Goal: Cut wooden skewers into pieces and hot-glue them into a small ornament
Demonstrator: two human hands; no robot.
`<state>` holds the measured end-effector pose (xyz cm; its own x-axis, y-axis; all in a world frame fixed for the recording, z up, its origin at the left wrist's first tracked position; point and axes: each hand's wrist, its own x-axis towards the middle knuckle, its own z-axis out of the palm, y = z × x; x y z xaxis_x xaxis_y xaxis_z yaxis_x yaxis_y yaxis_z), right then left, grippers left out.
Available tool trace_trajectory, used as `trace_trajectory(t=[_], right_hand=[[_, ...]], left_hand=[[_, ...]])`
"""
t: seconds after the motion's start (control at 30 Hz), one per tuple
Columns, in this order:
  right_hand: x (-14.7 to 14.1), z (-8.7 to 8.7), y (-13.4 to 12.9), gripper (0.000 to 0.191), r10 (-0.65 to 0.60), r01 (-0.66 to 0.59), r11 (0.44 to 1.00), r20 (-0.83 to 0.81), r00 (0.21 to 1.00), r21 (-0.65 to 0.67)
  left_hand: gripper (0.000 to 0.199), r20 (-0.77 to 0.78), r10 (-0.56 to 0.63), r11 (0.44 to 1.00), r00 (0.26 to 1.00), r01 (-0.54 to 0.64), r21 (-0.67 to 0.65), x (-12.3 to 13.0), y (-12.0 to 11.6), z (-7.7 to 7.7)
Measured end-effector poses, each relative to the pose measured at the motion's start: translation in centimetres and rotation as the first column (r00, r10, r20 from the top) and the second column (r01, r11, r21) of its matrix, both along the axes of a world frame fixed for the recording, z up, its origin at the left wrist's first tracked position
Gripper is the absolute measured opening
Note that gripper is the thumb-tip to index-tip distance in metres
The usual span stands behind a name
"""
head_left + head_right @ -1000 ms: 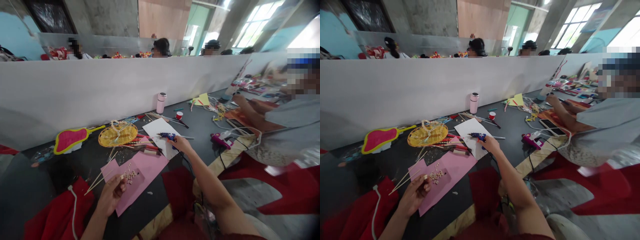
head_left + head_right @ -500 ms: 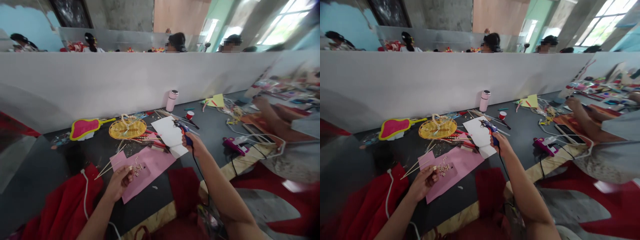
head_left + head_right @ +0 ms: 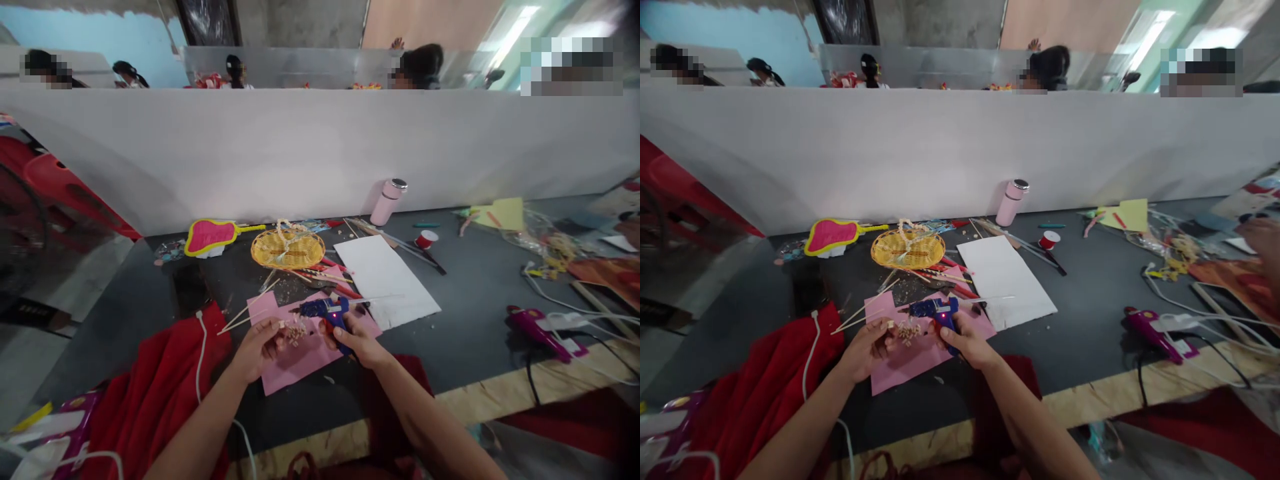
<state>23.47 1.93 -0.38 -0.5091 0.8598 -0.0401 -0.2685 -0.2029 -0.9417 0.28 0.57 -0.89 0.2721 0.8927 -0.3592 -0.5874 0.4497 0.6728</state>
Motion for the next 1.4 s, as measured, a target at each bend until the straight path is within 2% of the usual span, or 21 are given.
trace_trajectory(t=[0.13, 0.33, 1.2, 1.4], right_hand=[[-0.17, -0.46, -0.14, 0.034, 0.054, -0.054, 0.999, -0.015, 0.998, 0.003], [-0.28, -0.79, -0.59, 0.036, 0.096, -0.097, 0.994, -0.026, 0.995, -0.058], [-0.21, -0.94, -0.41, 0.035, 0.086, -0.087, 0.996, -0.012, 0.996, -0.030], [-0.06, -0.73, -0.40, 0.035, 0.123, -0.123, 0.991, -0.014, 0.992, -0.043]], left_hand=[[0.014, 0.010, 0.006, 1.000, 1.000, -0.006, -0.003, -0.04, 0.06, 0.24], [0.013, 0.016, 0.027, 1.000, 1.000, -0.027, -0.009, -0.07, 0.12, 0.00], [0.014, 0.013, 0.006, 1.000, 1.000, -0.006, -0.015, -0.07, 0.14, 0.03], [0.014, 0.004, 0.005, 1.000, 1.000, -0.005, -0.021, -0.12, 0.14, -0.14]])
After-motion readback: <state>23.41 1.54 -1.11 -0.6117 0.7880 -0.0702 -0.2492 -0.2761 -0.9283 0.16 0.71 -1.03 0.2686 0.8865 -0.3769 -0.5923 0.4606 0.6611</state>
